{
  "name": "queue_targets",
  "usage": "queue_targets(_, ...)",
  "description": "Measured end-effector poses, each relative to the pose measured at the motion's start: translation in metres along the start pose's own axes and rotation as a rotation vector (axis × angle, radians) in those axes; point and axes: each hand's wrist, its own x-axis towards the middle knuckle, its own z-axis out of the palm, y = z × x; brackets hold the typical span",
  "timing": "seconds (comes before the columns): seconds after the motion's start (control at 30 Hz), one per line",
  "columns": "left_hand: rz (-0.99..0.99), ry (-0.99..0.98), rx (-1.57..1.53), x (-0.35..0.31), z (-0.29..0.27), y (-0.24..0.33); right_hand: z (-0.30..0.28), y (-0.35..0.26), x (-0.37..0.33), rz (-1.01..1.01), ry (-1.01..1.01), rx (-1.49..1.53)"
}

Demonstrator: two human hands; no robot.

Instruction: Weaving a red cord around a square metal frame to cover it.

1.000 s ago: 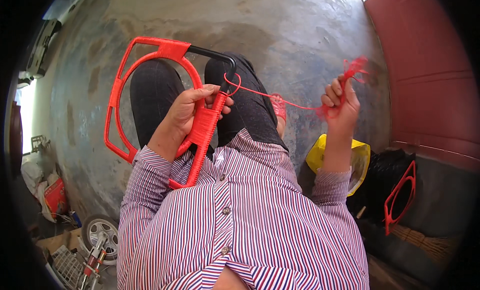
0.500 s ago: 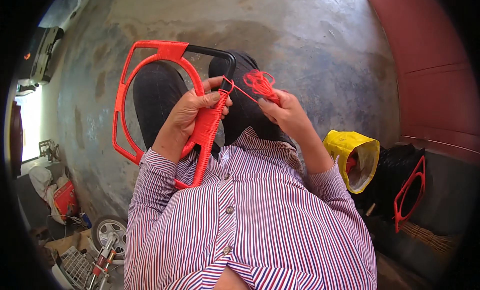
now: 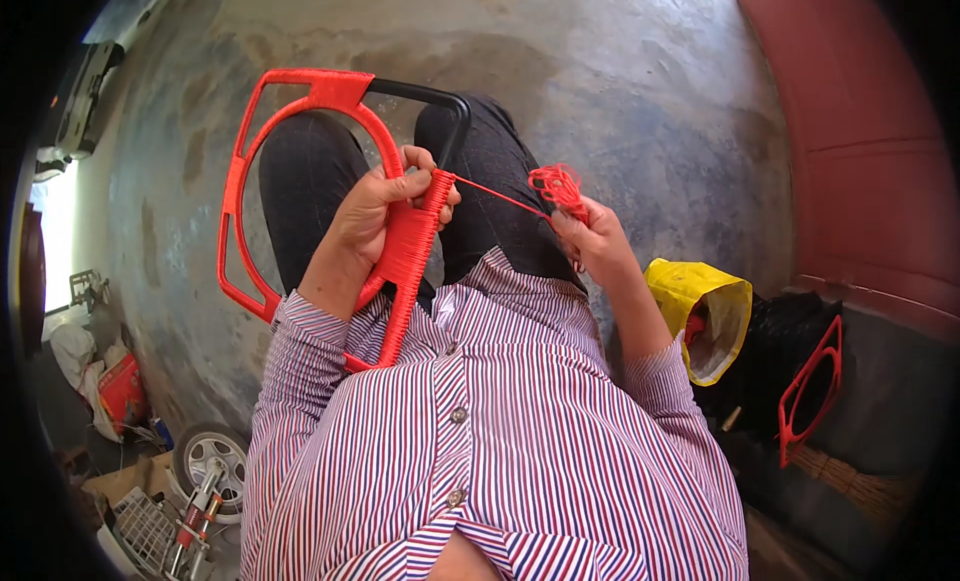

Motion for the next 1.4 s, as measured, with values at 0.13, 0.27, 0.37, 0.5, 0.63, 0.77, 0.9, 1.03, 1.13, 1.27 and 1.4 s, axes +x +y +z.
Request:
queue_targets(0.13, -0.001, 0.006, -0.026, 0.001, -0.001, 0.003, -0.007, -0.003, 0.036, -0.023, 0.132, -0.35)
queue_targets(0.27, 0.087, 0.143, 0.036, 0.0, -0.004, -0.001, 0.013, -0.04, 0.06, -0.162, 0.287, -0.539)
queue_targets(0.37, 0.2, 0.191, -0.003, -0.004, 0.0, 0.002, 0.035, -0.075, 0.07, -0.367, 0.224, -0.704)
queue_targets(0.5, 0.386, 0.309, 0.072, -0.003, -0.003, 0.002, 0.09, -0.099, 0.09, -0.768, 0.236, -1.233)
queue_targets(0.63, 0.465, 0.25, 0.073, -0.005, 0.002, 0.003, 0.124, -0.114, 0.098, -0.709, -0.045, -1.658)
queue_targets(0.77, 0.324, 0.088, 0.016, -0.006, 0.01, 0.006, 0.122, -0.1, 0.111, -0.708, -0.174, -1.464)
queue_targets(0.9, 0.156, -0.025, -0.163, -0.004, 0.005, 0.008, 0.093, -0.093, 0.099, -0.813, 0.158, -0.793)
queue_targets(1.03, 0.099, -0.087, -0.223, 0.0, 0.0, 0.007, 0.066, -0.082, 0.075, -0.536, 0.198, -0.804)
queue_targets(1.13, 0.071, -0.125, -0.232, 0.0, 0.0, 0.008, 0.074, -0.065, 0.07, -0.592, 0.152, -1.053)
queue_targets(1.27, 0.041, -0.142, -0.249, 0.002, -0.003, 0.008, 0.08, -0.05, 0.073, -0.524, 0.121, -0.93)
queue_targets(1.4, 0.007, -0.015, -0.15, 0.005, -0.008, 0.002, 0.072, -0.056, 0.068, -0.615, 0.109, -0.776)
